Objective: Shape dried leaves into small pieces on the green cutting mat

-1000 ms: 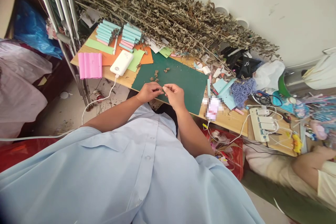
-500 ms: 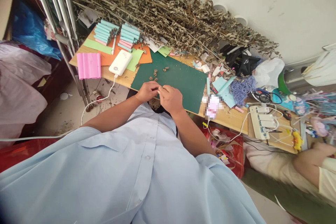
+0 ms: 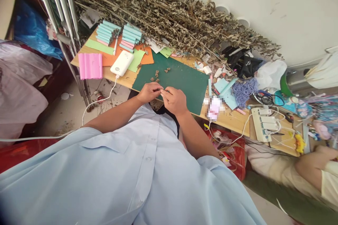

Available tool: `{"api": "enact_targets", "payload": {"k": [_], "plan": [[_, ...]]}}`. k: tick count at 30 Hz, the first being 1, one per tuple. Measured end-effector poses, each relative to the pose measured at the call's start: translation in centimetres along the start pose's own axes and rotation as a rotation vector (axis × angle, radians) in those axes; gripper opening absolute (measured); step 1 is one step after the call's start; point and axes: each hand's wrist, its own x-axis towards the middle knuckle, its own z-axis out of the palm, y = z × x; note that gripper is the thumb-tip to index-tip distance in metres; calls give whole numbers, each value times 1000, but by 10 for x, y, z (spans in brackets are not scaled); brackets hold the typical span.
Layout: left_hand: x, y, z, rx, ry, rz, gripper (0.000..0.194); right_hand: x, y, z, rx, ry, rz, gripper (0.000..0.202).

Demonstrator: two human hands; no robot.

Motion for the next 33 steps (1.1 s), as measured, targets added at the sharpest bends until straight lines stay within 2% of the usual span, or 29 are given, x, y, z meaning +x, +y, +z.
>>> {"api": "enact_targets", "payload": {"k": [5, 10, 19, 23, 29, 33], "plan": [[-1, -1, 0, 8, -7, -4, 23, 11, -4, -7, 39, -28, 45, 30], [-1, 1, -3, -4, -28, 11, 36, 24, -8, -14, 45, -95, 99, 24], [1, 2, -2, -4, 8, 39, 46, 45, -16, -37, -80, -336, 100, 26], [1, 1, -3, -8, -3, 33, 47, 51, -20, -41, -140, -394, 90, 26], [1, 1, -3, 24, -10, 30, 48, 52, -20, -41, -164, -383, 80, 24], [2, 2, -2, 9, -24, 21, 47, 45, -13, -38, -23, -283, 61, 25]]}}
